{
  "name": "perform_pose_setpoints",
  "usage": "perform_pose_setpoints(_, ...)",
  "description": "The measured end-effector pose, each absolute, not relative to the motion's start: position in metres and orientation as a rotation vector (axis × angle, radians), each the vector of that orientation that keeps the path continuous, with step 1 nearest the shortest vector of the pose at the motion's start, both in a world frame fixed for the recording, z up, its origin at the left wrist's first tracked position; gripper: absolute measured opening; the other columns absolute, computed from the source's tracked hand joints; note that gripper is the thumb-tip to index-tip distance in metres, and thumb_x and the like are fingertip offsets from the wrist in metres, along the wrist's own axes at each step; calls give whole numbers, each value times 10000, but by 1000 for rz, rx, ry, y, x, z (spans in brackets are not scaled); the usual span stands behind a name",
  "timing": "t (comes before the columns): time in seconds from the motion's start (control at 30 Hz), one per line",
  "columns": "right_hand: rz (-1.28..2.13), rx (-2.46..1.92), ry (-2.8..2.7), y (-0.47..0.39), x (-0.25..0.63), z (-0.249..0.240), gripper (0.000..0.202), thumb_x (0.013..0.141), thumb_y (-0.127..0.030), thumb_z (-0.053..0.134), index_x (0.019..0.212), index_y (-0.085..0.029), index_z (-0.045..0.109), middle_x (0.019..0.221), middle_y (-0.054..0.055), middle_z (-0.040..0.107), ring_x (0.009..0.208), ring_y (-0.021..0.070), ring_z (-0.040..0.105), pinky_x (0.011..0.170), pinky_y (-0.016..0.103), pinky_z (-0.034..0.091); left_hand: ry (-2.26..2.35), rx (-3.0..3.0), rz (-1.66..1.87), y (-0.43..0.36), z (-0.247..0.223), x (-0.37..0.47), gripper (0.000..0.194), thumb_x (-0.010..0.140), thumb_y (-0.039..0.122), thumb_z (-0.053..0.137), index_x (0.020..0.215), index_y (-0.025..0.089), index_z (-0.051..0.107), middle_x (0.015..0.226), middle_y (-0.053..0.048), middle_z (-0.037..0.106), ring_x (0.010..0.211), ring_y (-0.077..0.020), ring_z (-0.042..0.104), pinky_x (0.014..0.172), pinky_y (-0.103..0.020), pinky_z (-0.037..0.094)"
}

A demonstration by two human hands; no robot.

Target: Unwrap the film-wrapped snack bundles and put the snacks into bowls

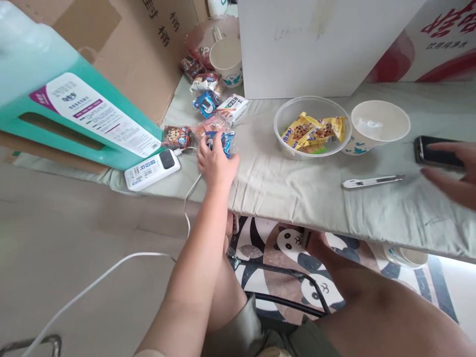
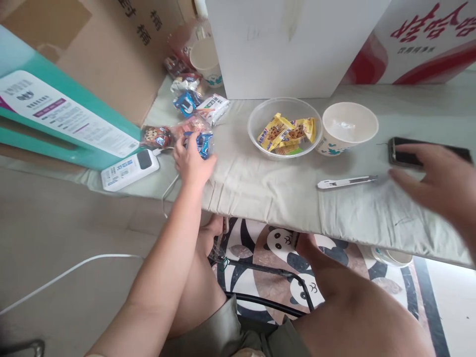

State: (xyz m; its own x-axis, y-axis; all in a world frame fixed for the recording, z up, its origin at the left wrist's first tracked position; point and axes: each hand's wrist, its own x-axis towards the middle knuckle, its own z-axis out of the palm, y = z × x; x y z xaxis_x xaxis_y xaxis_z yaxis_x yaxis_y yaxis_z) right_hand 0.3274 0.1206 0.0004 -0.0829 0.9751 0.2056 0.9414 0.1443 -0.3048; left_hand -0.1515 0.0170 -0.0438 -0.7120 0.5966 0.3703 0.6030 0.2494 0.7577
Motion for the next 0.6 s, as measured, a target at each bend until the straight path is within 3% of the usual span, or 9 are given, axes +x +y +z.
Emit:
perform_pose_setpoints(0.03,199,-1835,-2078,95,309,-1,446,628,-372,758,1073,-388,732,1153,143,743,557,174,510,664,481,465,-2489,-1196,-1500,17,-47,-155,597,593,101,818,1143,284,673,1408,-126,543,1384,-405,429,1071,-589,384)
perform_pose_setpoints(0.1,261,-1857,-1987,50,273,-8,425,681,-369,670,1104,-359,709,1087,126,750,542,210,523,692,493,515,-2442,-1254,-1589,17,-49,-159,520,671,152,802,1165,251,673,1341,-107,597,1350,-341,473,1101,-558,347)
perform_pose_setpoints(0.17,296,-1739,-2025,21,243,-20,404,728,-283,567,1110,-302,697,1142,145,744,845,323,682,815,498,557,-2352,-1325,-1845,15,-44,-156,425,796,252,734,1207,223,631,1299,-65,632,1325,-255,511,1087,-483,360)
perform_pose_setpoints(0.23,235,-1627,-2114,9,224,-31,445,754,-198,515,1159,-251,691,1258,155,720,1164,363,652,1020,520,513,-2264,-1345,-2299,9,-34,-146,436,859,321,665,1277,259,561,1310,-10,644,1280,-190,565,1009,-404,432)
perform_pose_setpoints(0.3,148,-1589,-2169,9,220,-41,437,808,-166,489,1188,-227,696,1310,140,703,1283,363,591,1115,546,437,-2191,-1257,-2850,-2,-22,-131,477,831,368,675,1285,324,534,1301,24,667,1187,-177,640,864,-344,517)
perform_pose_setpoints(0.37,74,-1610,-2169,13,224,-48,378,878,-195,487,1178,-227,715,1257,131,715,1247,359,594,1105,562,416,-2259,-1085,-3230,-15,-12,-113,419,808,432,662,1201,309,581,1211,-9,710,1037,-209,712,670,-307,537)
perform_pose_setpoints(0.43,31,-1629,-2169,18,231,-51,323,934,-250,490,1143,-227,734,1159,136,726,1167,354,606,1061,569,422,-2488,-910,-3396,-26,-4,-97,414,801,434,652,1187,299,586,1101,-26,732,827,-225,747,516,-278,488)
perform_pose_setpoints(0.53,15,-1552,-2231,20,236,-46,291,964,-279,485,1110,-216,729,1074,140,712,1066,334,614,998,549,446,-2684,-961,-3487,-33,2,-80,457,812,348,646,1258,350,548,1077,8,738,613,-198,724,422,-254,442)
perform_pose_setpoints(0.6,49,-1438,-2222,17,233,-34,273,963,-279,489,1128,-210,695,1079,137,688,993,299,625,910,483,489,-2785,-1136,-3494,-30,2,-72,412,823,351,636,1229,324,567,1023,7,738,544,-187,699,397,-248,427)
